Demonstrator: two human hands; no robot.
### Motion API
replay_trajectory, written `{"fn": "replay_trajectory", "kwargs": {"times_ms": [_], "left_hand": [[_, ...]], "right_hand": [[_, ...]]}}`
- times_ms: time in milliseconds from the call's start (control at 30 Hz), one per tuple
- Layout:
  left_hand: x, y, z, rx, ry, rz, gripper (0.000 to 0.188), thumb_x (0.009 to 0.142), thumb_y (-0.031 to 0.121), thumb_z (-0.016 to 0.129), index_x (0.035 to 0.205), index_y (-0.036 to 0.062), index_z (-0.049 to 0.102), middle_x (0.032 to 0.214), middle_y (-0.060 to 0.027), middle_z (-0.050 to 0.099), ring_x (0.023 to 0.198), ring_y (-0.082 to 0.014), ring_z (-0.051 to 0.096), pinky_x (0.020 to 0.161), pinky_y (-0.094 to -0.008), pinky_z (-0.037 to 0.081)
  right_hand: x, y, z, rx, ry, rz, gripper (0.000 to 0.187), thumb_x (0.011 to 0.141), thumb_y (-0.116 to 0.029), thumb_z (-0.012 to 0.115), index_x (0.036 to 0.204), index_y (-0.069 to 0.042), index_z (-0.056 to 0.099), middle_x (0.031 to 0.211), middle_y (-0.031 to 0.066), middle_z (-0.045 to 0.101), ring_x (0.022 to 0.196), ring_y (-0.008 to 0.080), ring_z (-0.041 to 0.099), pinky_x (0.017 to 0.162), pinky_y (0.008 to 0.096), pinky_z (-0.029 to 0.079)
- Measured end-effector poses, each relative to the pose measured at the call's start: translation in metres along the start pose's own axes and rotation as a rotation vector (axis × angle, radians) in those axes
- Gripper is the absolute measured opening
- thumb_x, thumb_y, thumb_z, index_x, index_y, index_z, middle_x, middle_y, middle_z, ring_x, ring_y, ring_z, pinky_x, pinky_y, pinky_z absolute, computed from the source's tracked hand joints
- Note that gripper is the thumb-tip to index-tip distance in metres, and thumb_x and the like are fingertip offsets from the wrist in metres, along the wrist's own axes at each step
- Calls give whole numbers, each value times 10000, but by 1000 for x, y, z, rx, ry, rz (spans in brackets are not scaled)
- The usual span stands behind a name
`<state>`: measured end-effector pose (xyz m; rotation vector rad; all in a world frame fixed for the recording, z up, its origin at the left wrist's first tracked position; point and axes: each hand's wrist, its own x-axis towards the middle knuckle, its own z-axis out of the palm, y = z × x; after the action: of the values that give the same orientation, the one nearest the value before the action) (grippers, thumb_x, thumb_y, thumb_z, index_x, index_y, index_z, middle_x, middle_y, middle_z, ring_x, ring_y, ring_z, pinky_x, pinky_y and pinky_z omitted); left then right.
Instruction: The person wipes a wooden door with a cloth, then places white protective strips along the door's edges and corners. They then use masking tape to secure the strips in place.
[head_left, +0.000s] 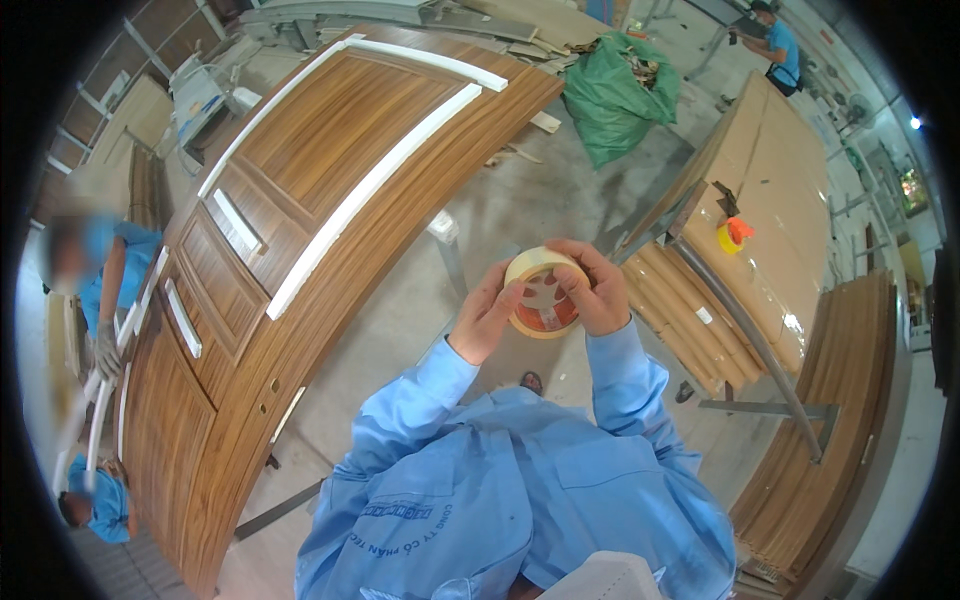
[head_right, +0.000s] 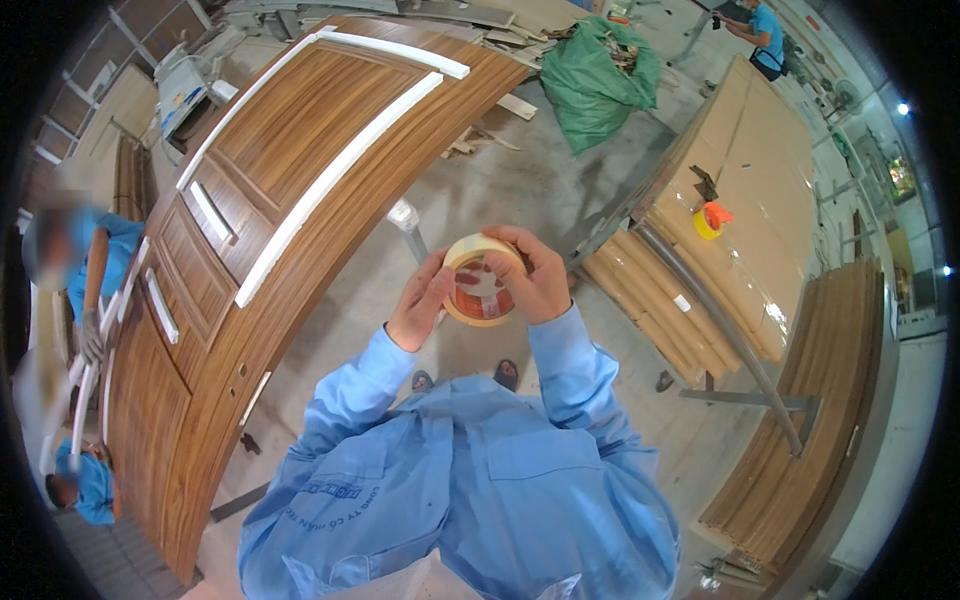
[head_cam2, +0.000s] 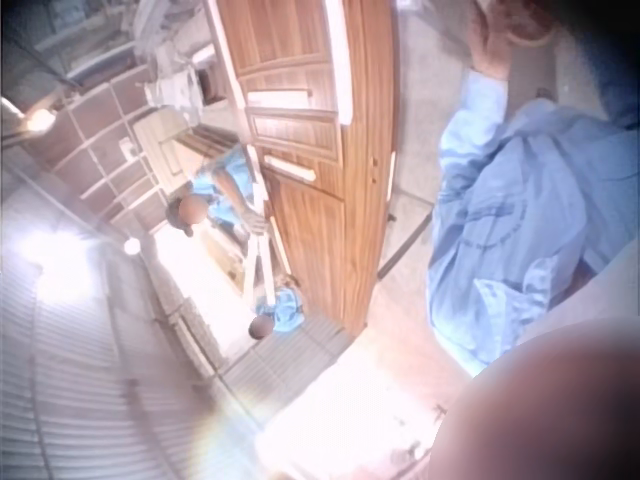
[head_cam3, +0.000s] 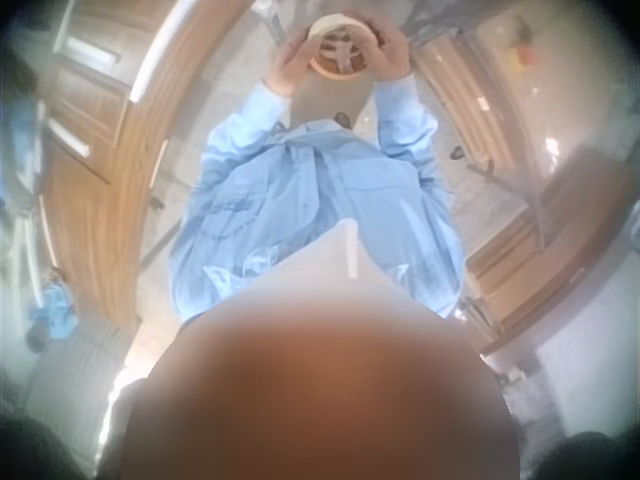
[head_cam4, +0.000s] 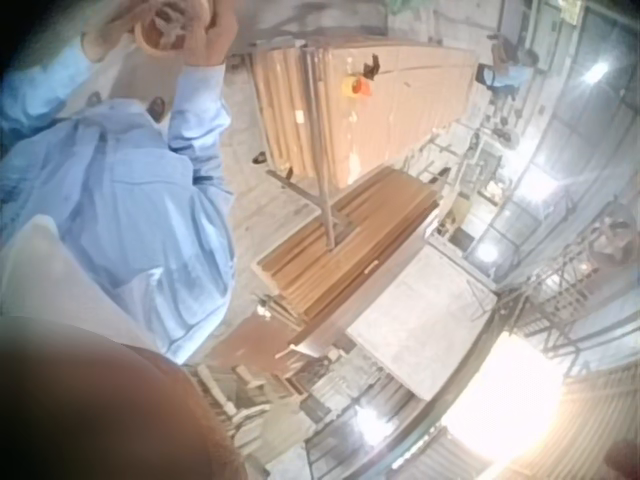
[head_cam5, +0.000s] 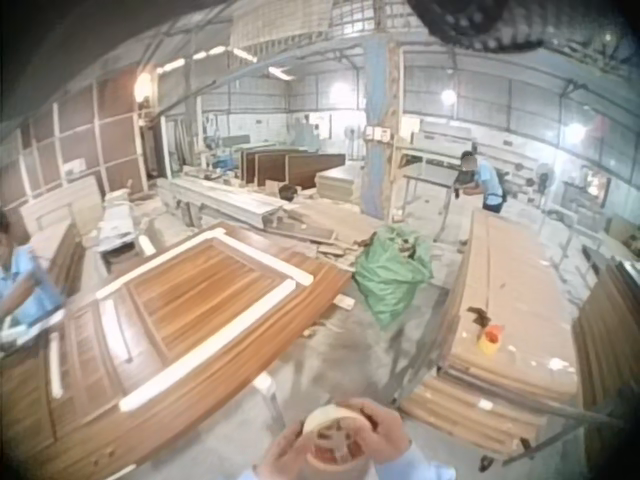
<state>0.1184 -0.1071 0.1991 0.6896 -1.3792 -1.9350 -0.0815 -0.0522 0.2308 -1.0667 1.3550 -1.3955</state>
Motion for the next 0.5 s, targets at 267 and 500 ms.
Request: {"fn": "replay_trajectory", "kwargs": {"times_ms": [267, 500], "left_hand": [[-2, -4, -23, 310, -156, -65, 429, 1022, 169, 695, 1403, -16, 624, 1204, -87, 737, 1071, -138, 678, 897, -281, 545], [-13, -12, -23, 329, -305, -260, 431, 1002, 201, 732, 1377, 6, 651, 1185, -77, 752, 1029, -128, 687, 849, -285, 564]], "right_hand": [[-16, 16, -17, -317, -149, -184, 352, 890, -204, 821, 1187, -27, 757, 1103, 118, 773, 989, 211, 735, 881, 329, 564], [-40, 16, -29, -357, -262, -110, 348, 856, -234, 821, 1147, -48, 787, 1097, 131, 784, 965, 246, 742, 863, 353, 564]]}}
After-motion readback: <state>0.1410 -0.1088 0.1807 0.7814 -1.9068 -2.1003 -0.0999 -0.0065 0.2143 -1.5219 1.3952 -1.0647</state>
